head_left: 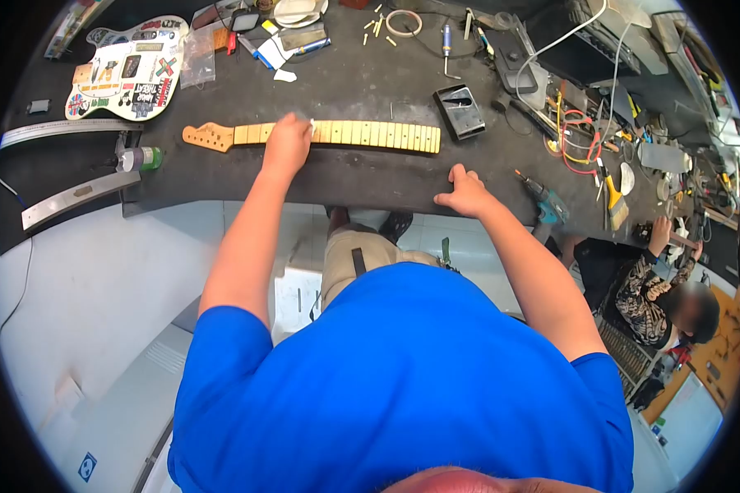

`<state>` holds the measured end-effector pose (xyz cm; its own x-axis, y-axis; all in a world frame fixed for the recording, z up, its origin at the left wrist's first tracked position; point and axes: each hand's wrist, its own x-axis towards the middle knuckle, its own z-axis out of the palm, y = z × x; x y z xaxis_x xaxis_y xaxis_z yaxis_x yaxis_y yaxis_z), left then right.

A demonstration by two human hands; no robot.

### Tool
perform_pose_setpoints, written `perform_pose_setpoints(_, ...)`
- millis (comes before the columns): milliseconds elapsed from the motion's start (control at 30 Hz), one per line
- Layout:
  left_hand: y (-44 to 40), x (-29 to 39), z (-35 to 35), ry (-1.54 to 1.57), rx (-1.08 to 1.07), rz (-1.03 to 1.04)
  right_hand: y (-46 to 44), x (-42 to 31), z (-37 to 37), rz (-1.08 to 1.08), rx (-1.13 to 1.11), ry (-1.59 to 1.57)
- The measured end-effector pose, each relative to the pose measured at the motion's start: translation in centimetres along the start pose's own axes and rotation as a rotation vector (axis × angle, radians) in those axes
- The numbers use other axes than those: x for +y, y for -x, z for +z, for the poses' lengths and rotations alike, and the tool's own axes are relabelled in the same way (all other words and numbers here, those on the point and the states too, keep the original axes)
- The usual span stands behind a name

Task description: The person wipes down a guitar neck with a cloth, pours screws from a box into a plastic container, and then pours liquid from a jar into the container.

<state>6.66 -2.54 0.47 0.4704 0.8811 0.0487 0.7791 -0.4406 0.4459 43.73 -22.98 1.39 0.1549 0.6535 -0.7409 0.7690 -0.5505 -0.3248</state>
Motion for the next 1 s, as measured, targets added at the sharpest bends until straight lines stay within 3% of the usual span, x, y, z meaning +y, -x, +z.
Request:
perform_pose_setpoints(133, -0.5, 2.9, 2.9, 0.039, 0.091, 0.105, 0.1, -0.1, 0.4, 0.007, -0.009, -0.018)
perform_pose_setpoints(233, 1.5, 2.3, 1.7, 0.088, 0.002, 0.202, 0.2, 0.0, -0.1, 0.000, -0.016, -0.021)
perform_pose_setpoints(300, 0.4, 1.4, 0.7, 0.071, -0.042, 0.138, 0.2, 0.0, 0.1, -0.001, -0.017, -0.002)
perform_pose_setpoints(433, -2.1, 3.7, 2.4, 0.061, 0.082, 0.091, -0.1, 0.2, 0.6, -0.008, 0.014, -0.047)
perform_pose_setpoints(500, -0.7, 5.1, 3.1, -0.024, -0.041, 0.196, 0.3, 0.1, 0.0, -0.003, -0.014, -0.063)
perform_pose_setpoints(567, 0.5, 5.4, 2.0, 0.176, -0.057, 0.189, 0.3, 0.2, 0.0, 0.004, -0.019, -0.056)
perform_pose_setpoints(667, -1.1, 5.6, 2.5, 0.112, -0.046, 0.074, 0.0, 0.4, 0.1, 0.000, -0.009, -0.062)
perform_pose_setpoints(800, -1.1, 8.6, 5.4, 0.102, -0.019, 0.248, -0.3, 0.7, 0.6, -0.001, -0.020, -0.075)
perform_pose_setpoints(900, -0.5, 9.0, 4.7, 0.232, -0.055, 0.261, 0.1, 0.5, 0.2, -0.010, -0.008, -0.100)
perform_pose_setpoints(1000, -3.1, 10.2, 5.6, 0.167, -0.047, 0.238, 0.2, 0.5, 0.4, -0.010, 0.007, -0.084)
